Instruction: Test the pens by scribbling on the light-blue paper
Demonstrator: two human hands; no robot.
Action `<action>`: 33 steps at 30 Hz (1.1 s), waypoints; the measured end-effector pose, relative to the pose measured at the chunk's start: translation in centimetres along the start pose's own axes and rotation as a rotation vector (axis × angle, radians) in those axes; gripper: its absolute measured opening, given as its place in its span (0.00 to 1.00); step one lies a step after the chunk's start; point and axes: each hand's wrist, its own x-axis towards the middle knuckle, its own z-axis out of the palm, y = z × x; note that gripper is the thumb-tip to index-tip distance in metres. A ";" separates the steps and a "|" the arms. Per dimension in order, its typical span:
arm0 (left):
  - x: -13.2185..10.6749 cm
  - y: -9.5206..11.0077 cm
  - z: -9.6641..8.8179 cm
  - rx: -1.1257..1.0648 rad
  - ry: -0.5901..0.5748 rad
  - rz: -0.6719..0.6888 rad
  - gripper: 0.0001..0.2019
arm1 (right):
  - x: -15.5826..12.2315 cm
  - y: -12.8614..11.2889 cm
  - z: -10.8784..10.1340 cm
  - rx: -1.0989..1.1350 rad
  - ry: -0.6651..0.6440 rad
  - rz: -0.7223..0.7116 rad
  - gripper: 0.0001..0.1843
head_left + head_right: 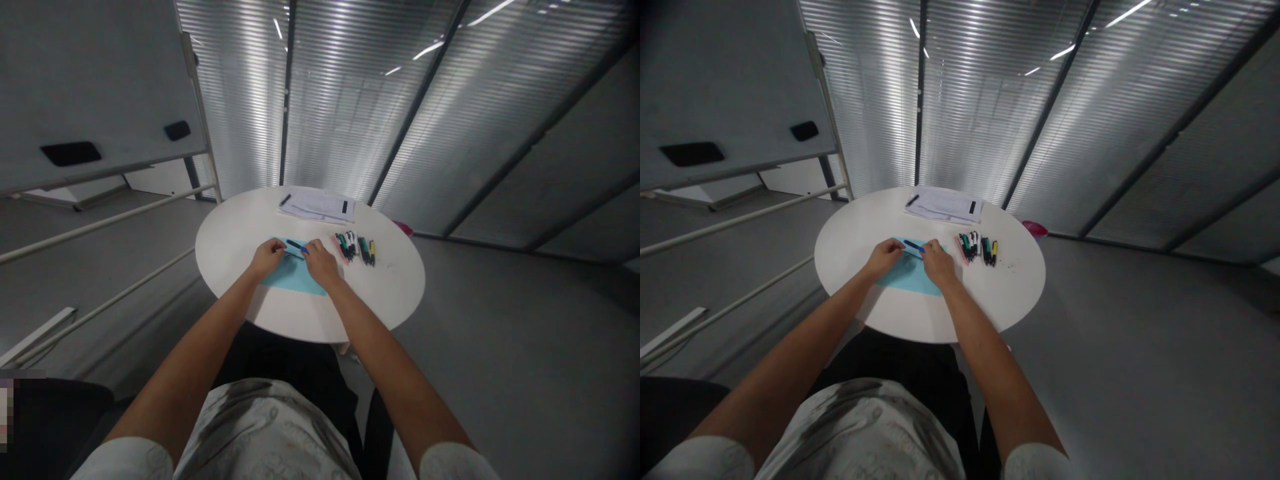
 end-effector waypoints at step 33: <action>-1.0 1.6 -0.2 0.152 0.054 0.128 0.14 | -0.5 0.3 -0.3 0.218 0.083 -0.046 0.19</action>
